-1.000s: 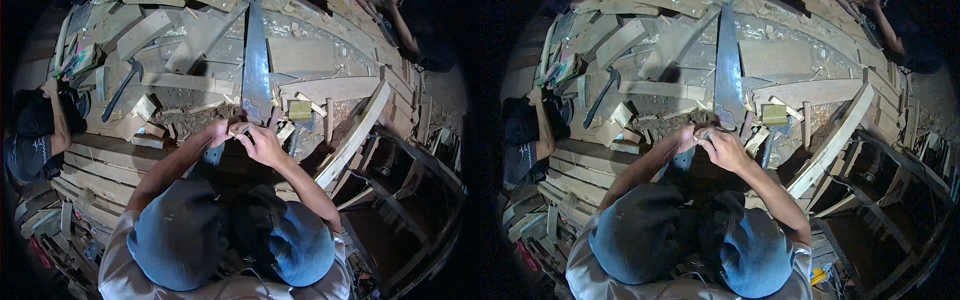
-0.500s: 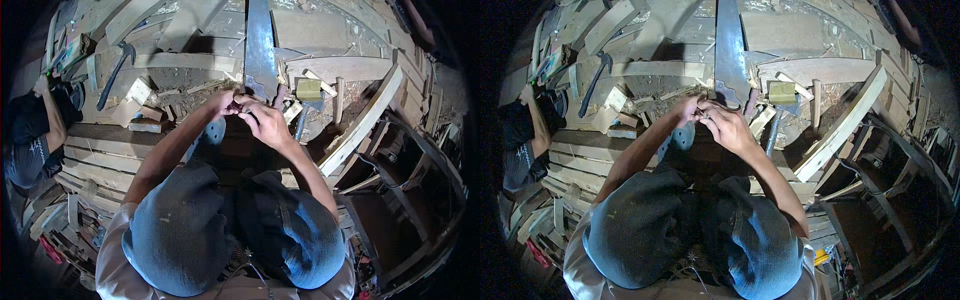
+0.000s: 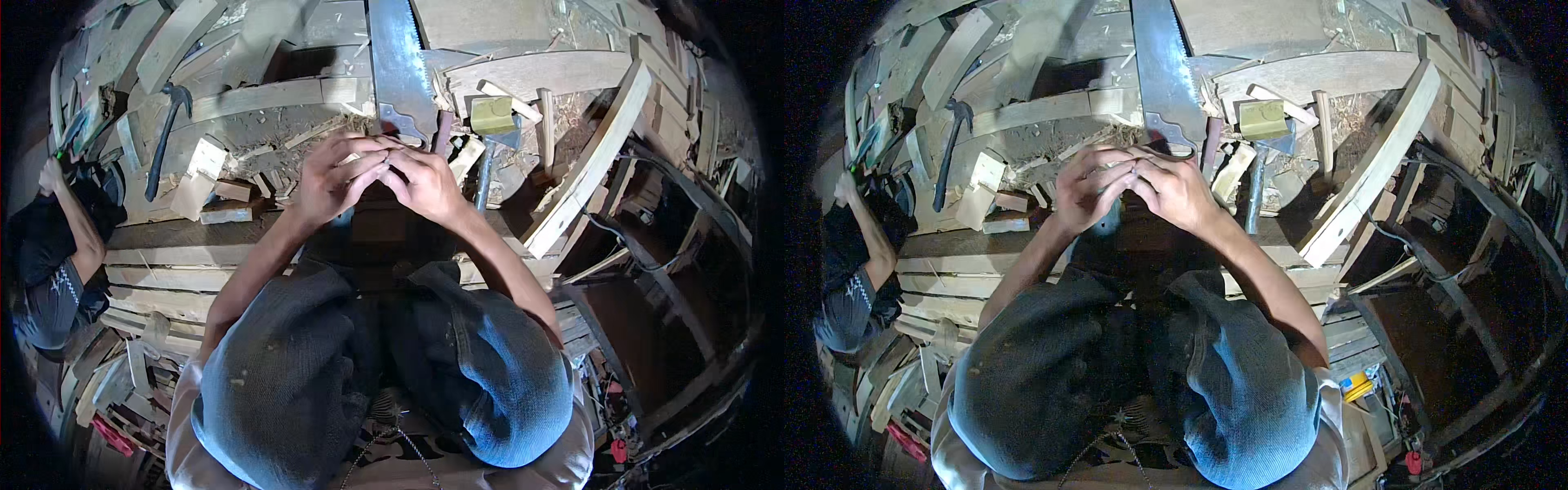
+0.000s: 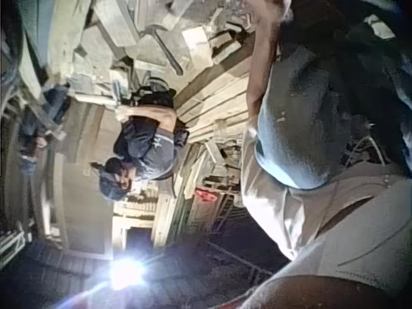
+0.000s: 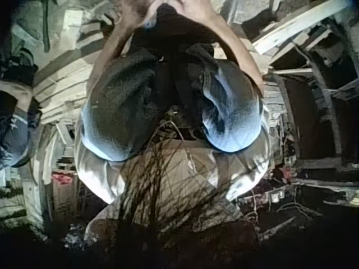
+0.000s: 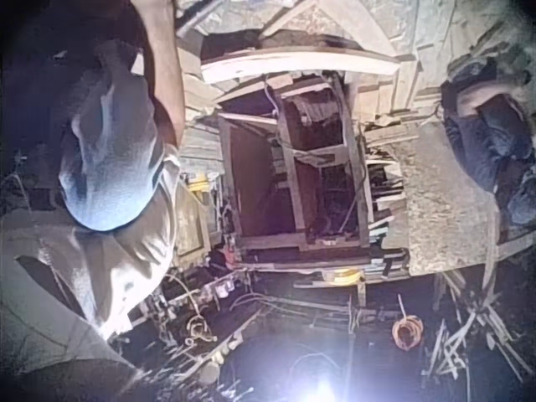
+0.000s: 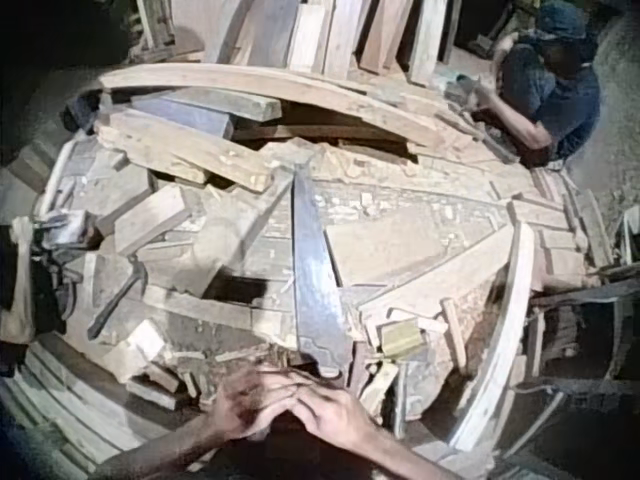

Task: The person sands a piece of wood with sandpaper, fits a nail into the wooden piece, and drives a nail into a workpiece using a hammer.

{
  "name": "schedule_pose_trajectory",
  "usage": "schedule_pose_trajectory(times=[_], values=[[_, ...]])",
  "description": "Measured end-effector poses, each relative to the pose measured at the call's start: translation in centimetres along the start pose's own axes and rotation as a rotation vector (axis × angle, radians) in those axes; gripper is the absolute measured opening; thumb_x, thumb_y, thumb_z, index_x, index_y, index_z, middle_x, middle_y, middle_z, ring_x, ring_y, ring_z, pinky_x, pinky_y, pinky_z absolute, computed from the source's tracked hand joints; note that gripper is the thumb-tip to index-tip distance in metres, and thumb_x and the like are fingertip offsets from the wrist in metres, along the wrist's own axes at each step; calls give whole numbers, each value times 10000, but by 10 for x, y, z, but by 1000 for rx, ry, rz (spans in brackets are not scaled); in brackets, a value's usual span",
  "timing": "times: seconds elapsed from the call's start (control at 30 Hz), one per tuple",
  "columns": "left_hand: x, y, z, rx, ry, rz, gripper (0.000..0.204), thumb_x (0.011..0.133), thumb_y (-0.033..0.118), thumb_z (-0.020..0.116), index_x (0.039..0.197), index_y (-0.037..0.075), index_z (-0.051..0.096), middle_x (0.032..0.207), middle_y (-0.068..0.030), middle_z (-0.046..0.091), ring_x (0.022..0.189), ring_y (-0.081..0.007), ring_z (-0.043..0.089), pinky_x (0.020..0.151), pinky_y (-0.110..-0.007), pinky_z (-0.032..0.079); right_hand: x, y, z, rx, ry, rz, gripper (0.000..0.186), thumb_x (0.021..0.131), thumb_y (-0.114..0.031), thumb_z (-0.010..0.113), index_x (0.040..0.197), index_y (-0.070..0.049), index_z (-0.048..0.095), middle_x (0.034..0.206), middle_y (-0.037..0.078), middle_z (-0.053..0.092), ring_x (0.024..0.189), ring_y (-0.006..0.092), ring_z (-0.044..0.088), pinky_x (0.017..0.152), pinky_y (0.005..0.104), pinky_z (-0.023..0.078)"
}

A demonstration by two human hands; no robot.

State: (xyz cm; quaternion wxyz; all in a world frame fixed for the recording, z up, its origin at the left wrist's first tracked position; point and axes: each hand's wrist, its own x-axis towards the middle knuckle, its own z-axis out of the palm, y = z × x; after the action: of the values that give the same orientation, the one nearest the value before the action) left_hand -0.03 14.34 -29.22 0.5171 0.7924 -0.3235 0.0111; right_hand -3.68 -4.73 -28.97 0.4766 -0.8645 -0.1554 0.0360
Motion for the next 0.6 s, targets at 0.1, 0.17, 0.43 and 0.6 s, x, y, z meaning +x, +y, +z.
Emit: schedule_pose_trajectory(times=[0.1,0.17,0.43,0.6], values=[[-6,5,4,29,39,1,259,730,41,757,983,49,705,1013,-83,687,920,-278,665,774,-365,539,-1,1,4,-27,26,-10,161,818,-127,697,921,-14,645,1054,173,684,976,307,676,802,382,575],[-5,13,3,19,8,-9,235,779,-33,691,1012,-11,675,1011,-147,676,955,-305,651,820,-392,516,-1,4,5,-51,45,-42,157,815,-129,702,908,-15,648,1059,172,683,979,304,677,805,382,574],[6,20,0,-541,429,-554,89,971,29,541,1007,-40,585,929,-96,677,847,-122,638,782,-260,508,-2,4,6,80,52,14,73,789,-80,717,849,-48,690,1051,61,699,902,251,695,748,333,578],[-1,11,6,-405,405,-416,106,956,-16,538,1058,-44,547,965,-117,667,885,-129,645,797,-269,518,-2,-1,8,95,62,-27,95,795,-62,708,874,-13,691,1050,70,697,953,238,685,795,323,568]])
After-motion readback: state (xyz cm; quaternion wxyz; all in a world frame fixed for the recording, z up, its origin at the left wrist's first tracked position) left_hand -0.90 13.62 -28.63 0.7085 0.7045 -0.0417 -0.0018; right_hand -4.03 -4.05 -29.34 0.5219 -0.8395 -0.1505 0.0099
